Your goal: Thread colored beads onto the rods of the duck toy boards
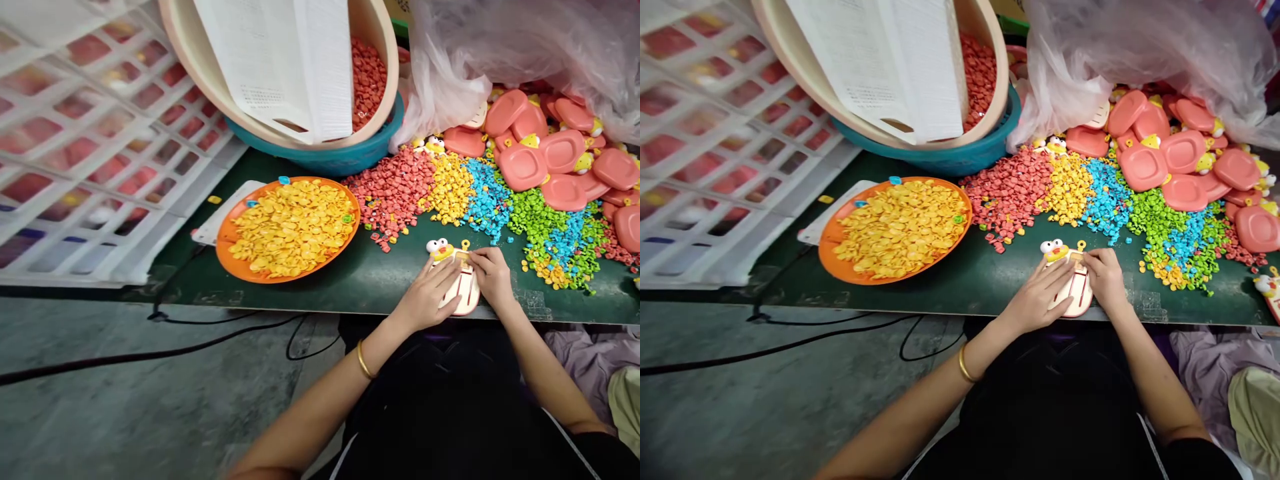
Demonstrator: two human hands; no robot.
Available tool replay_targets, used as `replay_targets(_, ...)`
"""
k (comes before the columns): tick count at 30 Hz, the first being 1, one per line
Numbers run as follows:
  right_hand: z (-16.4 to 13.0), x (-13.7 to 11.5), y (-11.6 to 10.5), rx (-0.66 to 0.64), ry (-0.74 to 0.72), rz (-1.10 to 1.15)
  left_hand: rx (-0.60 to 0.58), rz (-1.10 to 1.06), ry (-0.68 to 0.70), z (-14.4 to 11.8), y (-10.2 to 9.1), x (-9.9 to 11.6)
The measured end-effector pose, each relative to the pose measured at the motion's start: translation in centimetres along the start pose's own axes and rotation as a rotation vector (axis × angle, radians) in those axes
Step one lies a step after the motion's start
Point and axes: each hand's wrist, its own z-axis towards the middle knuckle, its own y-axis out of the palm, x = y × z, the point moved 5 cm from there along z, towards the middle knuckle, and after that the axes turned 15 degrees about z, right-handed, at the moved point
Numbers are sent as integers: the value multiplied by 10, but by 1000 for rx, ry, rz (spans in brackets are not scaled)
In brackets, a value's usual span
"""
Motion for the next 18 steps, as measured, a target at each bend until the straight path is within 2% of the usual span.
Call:
replay_targets(3, -6, -1, 7, -42, -26, -44, 177, -1, -205, -10, -2, -3)
replay_targets(5, -8, -5, 7, -71, -12, -65, 219, 16, -309, -14, -2, -2)
replay_targets(9, -23, -15, 5, -121, 40, -72, 156, 30, -423, -13, 1, -1)
replay_targets(12, -32, -22, 9, -122, 34, -15, 98, 21, -421, -10, 3, 1)
replay_targets(15, -14, -29, 26, -146, 27, 115, 89, 5, -409, -12, 5, 3)
replay_targets(18, 33, -42, 62, -192, 61, 197, 107, 8, -424, -17, 7, 4)
